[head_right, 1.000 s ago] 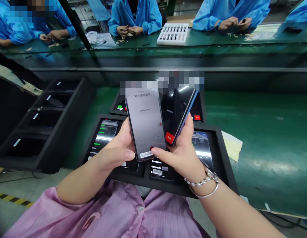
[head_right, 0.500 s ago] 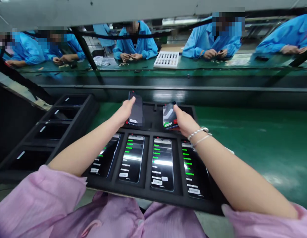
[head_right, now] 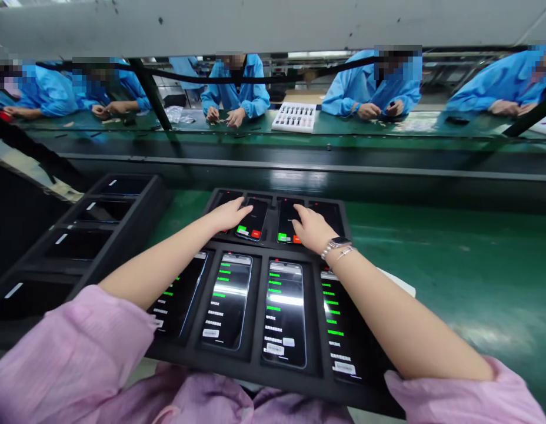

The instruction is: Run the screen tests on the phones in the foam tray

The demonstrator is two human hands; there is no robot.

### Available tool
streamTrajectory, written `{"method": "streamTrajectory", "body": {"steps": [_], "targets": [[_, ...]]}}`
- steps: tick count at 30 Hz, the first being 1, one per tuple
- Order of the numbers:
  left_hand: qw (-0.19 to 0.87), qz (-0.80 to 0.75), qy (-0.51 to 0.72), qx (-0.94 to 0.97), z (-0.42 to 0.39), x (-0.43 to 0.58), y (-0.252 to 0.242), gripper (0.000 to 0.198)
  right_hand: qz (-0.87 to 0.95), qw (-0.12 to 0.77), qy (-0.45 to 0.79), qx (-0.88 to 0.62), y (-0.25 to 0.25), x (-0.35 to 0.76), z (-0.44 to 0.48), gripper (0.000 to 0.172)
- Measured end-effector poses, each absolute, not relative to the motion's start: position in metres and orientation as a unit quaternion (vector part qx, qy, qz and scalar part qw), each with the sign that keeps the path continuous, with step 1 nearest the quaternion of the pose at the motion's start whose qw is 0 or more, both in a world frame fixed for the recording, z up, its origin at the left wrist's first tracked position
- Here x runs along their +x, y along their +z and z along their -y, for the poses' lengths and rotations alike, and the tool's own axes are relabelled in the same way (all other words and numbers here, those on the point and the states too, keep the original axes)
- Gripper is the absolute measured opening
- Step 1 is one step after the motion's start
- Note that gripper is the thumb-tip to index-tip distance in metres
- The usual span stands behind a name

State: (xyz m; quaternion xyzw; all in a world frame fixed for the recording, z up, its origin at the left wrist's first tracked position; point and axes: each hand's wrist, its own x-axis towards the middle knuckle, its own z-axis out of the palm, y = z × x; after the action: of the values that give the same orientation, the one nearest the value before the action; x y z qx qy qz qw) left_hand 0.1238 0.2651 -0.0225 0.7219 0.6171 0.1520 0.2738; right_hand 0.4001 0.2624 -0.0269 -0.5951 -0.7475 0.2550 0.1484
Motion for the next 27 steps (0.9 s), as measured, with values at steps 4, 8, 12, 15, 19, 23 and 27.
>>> {"method": "streamTrajectory", "body": {"steps": [4, 8, 12, 15, 19, 23, 27], "targets": [[0.216, -0.567, 0.106, 0.788, -0.238, 0.093, -0.022, 0.042, 0.814, 0.092, 0.242, -0.52, -0.024, 0.411, -0.245, 0.028], [0.18, -0.56, 0.09, 0.804, -0.226, 0.087, -0.031, 0.029, 0.831, 0.051, 0.242, -0.499, -0.03, 0.407, -0.244, 0.019], [0.174, -0.55, 0.082, 0.812, -0.227, 0.09, -0.034, 0.02, 0.836, 0.018, 0.234, -0.496, -0.034, 0.398, -0.25, 0.021], [0.18, -0.547, 0.071, 0.814, -0.226, 0.091, -0.031, 0.026, 0.834, -0.005, 0.234, -0.499, -0.035, 0.391, -0.254, 0.023], [0.179, -0.544, 0.055, 0.818, -0.225, 0.09, -0.029, 0.033, 0.823, -0.005, 0.234, -0.517, -0.028, 0.391, -0.252, 0.017], [0.173, -0.542, 0.048, 0.821, -0.226, 0.089, -0.031, 0.037, 0.805, 0.067, 0.198, -0.555, -0.003, 0.417, -0.236, 0.031], [0.178, -0.543, 0.039, 0.82, -0.227, 0.09, -0.03, 0.035, 0.772, 0.105, 0.166, -0.605, 0.008, 0.454, -0.214, 0.035]]}}
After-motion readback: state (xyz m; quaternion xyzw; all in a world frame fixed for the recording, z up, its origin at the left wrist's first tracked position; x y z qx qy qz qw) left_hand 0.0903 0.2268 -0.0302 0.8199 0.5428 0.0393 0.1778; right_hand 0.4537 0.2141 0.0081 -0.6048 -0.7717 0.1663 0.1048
